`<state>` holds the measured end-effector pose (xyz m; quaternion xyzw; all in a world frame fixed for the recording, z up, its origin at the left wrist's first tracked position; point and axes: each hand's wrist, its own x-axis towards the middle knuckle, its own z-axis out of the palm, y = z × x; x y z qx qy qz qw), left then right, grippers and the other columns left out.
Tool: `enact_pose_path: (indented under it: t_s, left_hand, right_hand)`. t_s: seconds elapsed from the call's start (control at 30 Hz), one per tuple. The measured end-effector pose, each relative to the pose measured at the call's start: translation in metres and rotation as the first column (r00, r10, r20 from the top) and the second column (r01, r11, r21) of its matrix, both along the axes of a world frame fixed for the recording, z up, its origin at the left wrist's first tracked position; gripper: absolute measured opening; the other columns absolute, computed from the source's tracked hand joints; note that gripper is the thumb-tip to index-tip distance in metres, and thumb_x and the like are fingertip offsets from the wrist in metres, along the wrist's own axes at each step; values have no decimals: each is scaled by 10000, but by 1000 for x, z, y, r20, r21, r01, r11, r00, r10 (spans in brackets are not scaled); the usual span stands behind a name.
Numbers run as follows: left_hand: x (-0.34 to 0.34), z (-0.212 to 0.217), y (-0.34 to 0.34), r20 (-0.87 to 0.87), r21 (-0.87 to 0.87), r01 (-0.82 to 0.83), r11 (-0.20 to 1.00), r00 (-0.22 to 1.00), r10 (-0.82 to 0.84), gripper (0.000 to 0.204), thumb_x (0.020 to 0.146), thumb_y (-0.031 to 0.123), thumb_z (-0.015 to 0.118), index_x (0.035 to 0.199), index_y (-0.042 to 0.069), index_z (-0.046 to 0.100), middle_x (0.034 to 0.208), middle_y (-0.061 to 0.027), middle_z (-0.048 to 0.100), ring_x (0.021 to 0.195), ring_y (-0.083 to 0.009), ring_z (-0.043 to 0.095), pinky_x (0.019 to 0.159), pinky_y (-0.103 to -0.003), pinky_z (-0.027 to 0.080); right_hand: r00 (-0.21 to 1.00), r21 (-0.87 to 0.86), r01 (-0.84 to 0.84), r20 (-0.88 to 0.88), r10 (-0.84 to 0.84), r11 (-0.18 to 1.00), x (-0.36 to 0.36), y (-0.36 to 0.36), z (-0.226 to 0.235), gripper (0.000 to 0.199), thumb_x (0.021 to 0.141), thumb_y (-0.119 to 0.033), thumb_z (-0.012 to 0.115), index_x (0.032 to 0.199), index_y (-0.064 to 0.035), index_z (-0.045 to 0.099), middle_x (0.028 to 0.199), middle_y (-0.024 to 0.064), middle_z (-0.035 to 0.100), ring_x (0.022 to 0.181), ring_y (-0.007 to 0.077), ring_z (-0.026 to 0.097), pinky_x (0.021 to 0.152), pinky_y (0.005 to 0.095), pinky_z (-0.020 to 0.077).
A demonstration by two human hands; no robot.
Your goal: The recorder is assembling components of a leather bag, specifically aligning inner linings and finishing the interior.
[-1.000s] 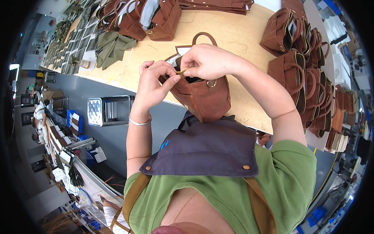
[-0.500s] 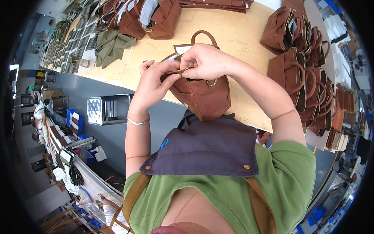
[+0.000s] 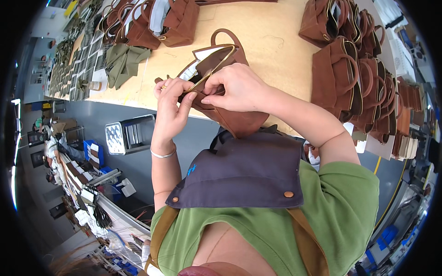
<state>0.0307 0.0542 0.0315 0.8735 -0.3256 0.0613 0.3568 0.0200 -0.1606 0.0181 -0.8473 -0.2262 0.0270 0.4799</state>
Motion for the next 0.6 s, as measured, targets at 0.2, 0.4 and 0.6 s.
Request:
enact_pose_path:
  t_s: [0.2, 0.4, 0.6]
  left_hand:
    - [-3, -3, -1, 24, -34, -22, 999, 999, 23, 45, 856, 86, 666, 896, 81, 645, 805, -47, 610, 817, -249, 567, 954, -394, 287]
    - [0, -3, 5, -79, -9, -2, 1000, 997, 1, 56, 858, 105, 690, 909, 90, 672, 813, -29, 625, 833, -212, 577, 970, -385, 275]
    - [7, 1, 11, -261, -69, 50, 996, 963, -67, 103, 875, 123, 708, 974, 93, 712, 810, 9, 632, 843, -140, 576, 996, -366, 248]
  right_hand:
    - [992, 22, 39, -118, -36, 999, -2, 5, 1, 213, 767, -206, 803, 719, -45, 673, 680, 76, 667, 693, 237, 657, 658, 354, 503]
    - [994, 30, 45, -105, -41, 999, -4, 6, -3, 190, 778, -219, 792, 732, -72, 680, 677, 58, 661, 665, 232, 628, 726, 364, 468]
    - [998, -16, 6, -62, -7, 1000, -2, 6, 2, 147, 790, -198, 759, 786, -55, 725, 711, 102, 707, 678, 259, 687, 664, 361, 521]
